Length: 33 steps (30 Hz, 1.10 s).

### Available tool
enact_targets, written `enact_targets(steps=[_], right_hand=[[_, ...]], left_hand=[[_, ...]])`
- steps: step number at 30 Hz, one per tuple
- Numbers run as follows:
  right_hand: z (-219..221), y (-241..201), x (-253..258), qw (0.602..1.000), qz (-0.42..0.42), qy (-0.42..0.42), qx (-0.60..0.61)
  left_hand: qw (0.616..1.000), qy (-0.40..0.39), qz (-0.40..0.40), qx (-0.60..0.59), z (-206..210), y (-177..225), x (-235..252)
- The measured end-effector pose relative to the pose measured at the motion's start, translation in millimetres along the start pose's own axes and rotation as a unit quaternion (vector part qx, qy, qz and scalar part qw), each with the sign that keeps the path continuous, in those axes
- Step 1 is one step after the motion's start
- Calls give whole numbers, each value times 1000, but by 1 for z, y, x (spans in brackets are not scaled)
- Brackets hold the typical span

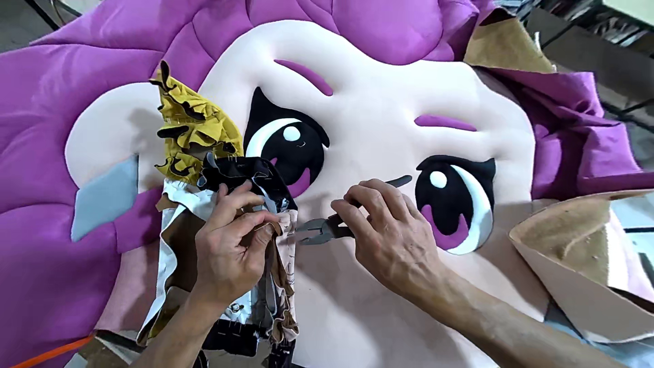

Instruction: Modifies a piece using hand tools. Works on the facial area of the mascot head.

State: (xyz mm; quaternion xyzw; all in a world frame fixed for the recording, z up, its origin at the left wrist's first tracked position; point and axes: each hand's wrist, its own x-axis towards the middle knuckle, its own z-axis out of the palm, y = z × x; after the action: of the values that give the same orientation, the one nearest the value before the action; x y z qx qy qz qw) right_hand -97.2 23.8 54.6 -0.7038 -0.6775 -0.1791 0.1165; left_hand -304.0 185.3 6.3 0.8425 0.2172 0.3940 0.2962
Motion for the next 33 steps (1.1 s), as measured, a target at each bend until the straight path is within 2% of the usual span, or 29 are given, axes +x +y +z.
enact_targets(steps=[5,9,12,15,18,20,22,23,24,25,26,27,28,29,31,32,33], right_hand=[[17,-4,-3,1000,-12,1,-27],[29,-1,-4,998,-22,33,-55],[26,10,7,995,-58,32,-75],[15,25,27,989,-133,-44,-38],[4,39,63,959,-208,-191,20],[-2,44,93,925,-241,-295,13],[-3,43,122,875,-225,-428,24],[-1,43,133,839,-201,-502,67],[5,45,137,791,-159,-568,165],[15,45,131,716,-90,-618,312],[23,39,118,636,-30,-653,409],[25,29,108,580,-3,-683,444],[20,16,98,561,-21,-692,455],[7,1,86,578,-67,-668,463],[-28,-34,56,658,-197,-579,440],[-46,-50,38,684,-234,-544,425],[-56,-56,22,727,-262,-483,411]], left_hand=[[999,-18,-31,9,3,0,2],[999,-37,-30,5,-3,3,13],[998,-56,-43,5,-8,7,21],[997,-66,-33,1,-9,4,23],[997,-71,-30,0,-6,-1,22],[997,-71,-34,2,-3,-3,21],[997,-72,-38,6,-1,-5,20],[997,-72,-39,6,0,-5,20],[997,-68,-39,5,-1,-5,19],[997,-61,-37,3,-1,-4,18],[998,-54,-34,2,-2,-4,17],[998,-47,-31,1,-1,-6,17],[999,-43,-31,-1,-1,-6,15],[999,-41,-31,-2,0,-6,15],[999,-38,-28,1,0,-8,16],[999,-40,-28,-1,0,-6,15],[999,-39,-25,-1,0,-6,15]])
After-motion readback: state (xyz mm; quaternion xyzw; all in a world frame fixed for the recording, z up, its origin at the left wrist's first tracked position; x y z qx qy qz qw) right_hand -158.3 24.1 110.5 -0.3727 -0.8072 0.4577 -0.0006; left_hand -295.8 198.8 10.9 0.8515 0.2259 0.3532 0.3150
